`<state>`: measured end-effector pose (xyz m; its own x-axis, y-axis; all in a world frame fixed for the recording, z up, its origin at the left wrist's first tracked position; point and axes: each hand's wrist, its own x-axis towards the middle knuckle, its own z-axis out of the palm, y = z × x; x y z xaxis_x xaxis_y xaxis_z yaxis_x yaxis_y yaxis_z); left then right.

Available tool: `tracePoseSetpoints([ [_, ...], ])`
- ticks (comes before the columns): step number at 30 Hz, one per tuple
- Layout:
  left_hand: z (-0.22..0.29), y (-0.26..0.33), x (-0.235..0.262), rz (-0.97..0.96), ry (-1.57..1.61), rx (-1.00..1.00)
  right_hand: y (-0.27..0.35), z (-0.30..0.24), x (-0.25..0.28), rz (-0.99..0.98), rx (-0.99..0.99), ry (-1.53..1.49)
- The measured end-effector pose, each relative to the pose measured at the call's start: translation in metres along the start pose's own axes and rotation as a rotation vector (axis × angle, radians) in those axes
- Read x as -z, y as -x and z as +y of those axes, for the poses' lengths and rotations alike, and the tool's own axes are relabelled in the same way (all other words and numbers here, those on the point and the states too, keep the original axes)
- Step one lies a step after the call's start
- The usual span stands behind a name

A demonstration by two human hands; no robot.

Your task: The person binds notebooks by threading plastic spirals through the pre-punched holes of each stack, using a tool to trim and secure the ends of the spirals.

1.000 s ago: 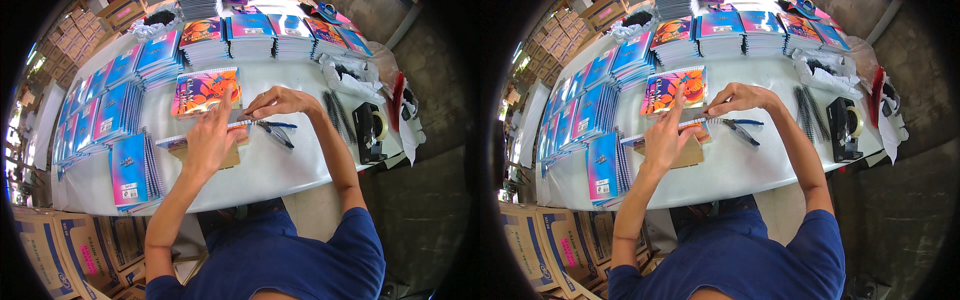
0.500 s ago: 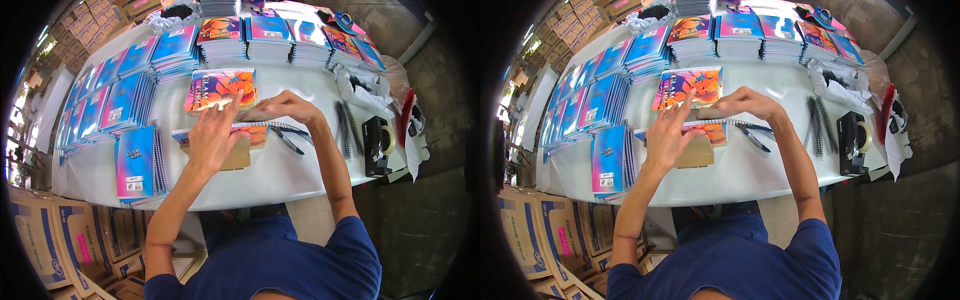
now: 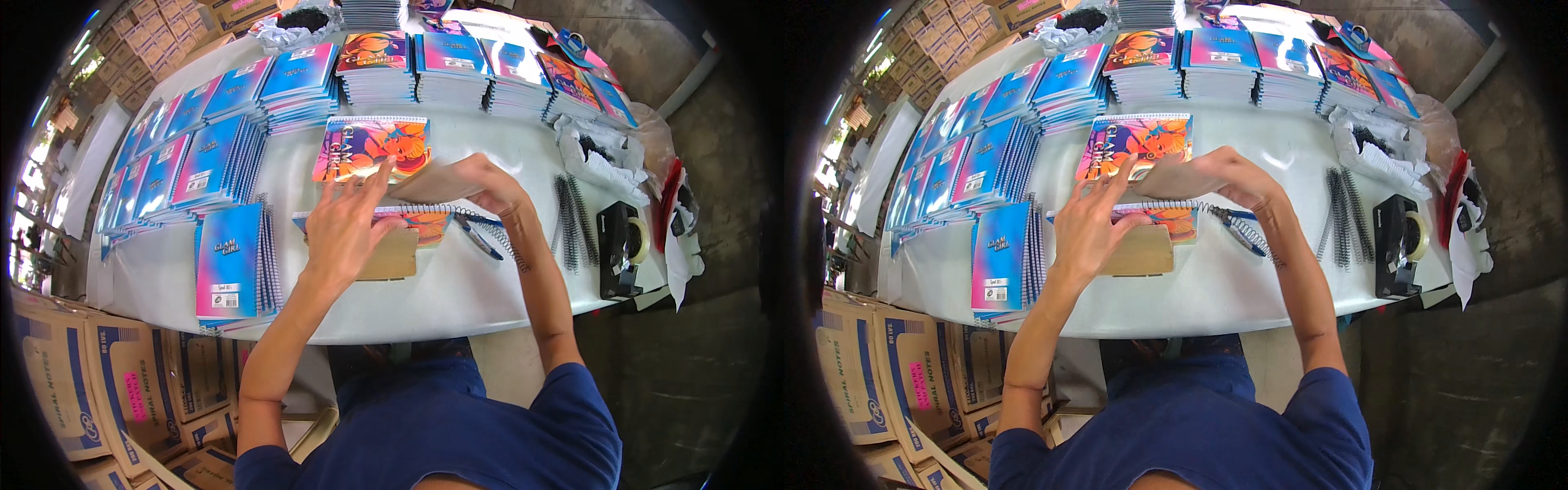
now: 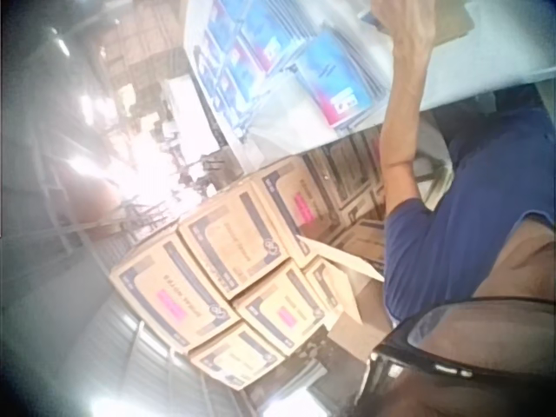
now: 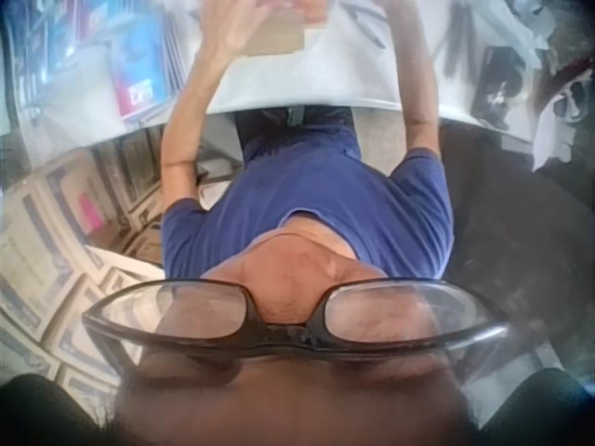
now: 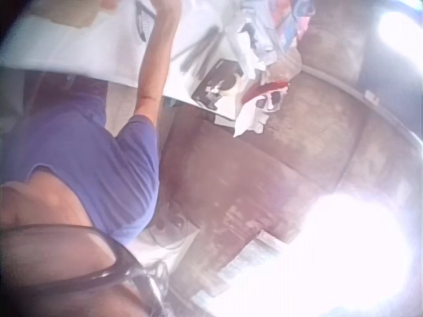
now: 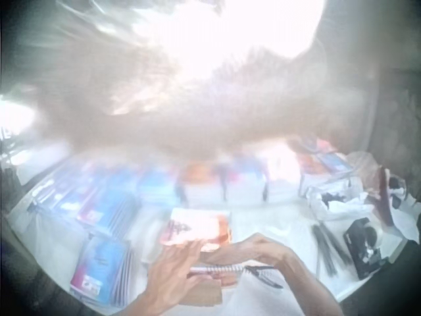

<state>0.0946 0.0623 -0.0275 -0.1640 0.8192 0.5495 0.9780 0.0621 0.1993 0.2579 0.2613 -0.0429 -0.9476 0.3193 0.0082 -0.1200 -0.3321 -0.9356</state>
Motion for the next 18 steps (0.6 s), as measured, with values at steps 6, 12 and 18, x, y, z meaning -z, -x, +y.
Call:
tracePoseSetpoints([
  [6, -0.004, 0.000, 0.004, -0.004, 0.025, 0.020, -0.021, 0.007, 0.009, -0.029, -0.140, 0.493],
  [12, -0.012, 0.005, 0.008, -0.058, -0.005, 0.089, -0.025, 0.013, 0.000, -0.030, -0.073, 0.133],
  [18, -0.017, 0.007, 0.012, -0.061, -0.034, 0.103, -0.042, 0.007, -0.020, -0.130, -0.095, 0.635],
])
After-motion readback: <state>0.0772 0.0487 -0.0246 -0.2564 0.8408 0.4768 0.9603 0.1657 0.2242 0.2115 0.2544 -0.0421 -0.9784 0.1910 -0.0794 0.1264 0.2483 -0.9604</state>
